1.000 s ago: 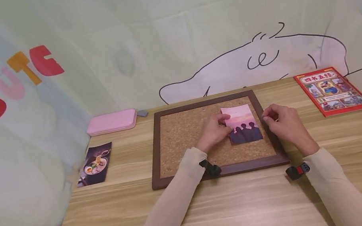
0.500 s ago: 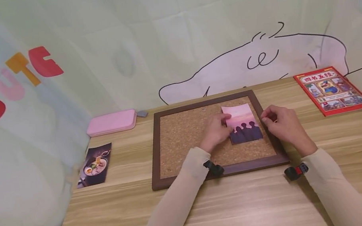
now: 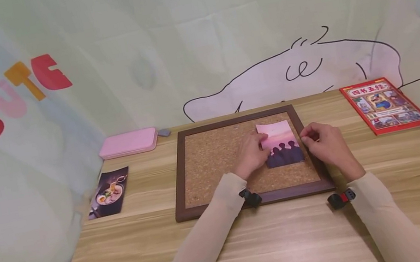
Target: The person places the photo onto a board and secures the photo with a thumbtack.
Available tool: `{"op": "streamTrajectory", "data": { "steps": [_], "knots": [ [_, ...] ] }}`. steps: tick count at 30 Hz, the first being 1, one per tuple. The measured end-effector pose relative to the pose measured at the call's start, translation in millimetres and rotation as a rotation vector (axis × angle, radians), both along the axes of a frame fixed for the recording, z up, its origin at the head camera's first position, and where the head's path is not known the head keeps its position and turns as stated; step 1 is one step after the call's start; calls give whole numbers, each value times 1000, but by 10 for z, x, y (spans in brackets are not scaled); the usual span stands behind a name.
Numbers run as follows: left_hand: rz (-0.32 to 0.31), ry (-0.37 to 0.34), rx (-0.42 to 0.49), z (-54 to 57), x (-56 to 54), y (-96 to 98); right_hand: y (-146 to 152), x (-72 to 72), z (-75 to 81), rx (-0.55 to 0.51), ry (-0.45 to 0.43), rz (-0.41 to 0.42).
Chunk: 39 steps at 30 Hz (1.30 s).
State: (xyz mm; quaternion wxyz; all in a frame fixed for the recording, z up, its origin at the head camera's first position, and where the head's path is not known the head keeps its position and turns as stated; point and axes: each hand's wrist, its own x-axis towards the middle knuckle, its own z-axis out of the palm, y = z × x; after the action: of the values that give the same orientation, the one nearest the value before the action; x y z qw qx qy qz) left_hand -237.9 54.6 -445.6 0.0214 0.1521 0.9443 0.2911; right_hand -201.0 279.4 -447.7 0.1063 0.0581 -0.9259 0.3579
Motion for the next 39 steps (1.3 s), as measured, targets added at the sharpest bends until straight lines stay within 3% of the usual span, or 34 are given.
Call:
{"op": "streamTrajectory", "data": {
  "steps": [6,10,13,15,22,26,33,39],
  "knots": [
    [-5,-35,20,-32,-20,-29,-3,-73,39,-6,-2,20],
    [-6,-1,3,-183,-132,-9,-30,-150,98,-13,-22,45],
    [-14,12,7,-224,-164,-3,-62,-214,138,-12,-58,59],
    [-18,20,10,-212,-147,-9,-85,-259,160,-6,-81,71],
    [10,-47,30,-37,-16,-18,-158,-408,220,4,-148,96],
    [16,-64,28,-36,-21,5,-192,-474,231,0,-180,115],
    [34,-95,74,-143,-103,37,-259,-557,255,-9,-220,122],
    [31,-81,18,-35,-45,19,-306,-625,250,29,-220,131]
  ]
}}
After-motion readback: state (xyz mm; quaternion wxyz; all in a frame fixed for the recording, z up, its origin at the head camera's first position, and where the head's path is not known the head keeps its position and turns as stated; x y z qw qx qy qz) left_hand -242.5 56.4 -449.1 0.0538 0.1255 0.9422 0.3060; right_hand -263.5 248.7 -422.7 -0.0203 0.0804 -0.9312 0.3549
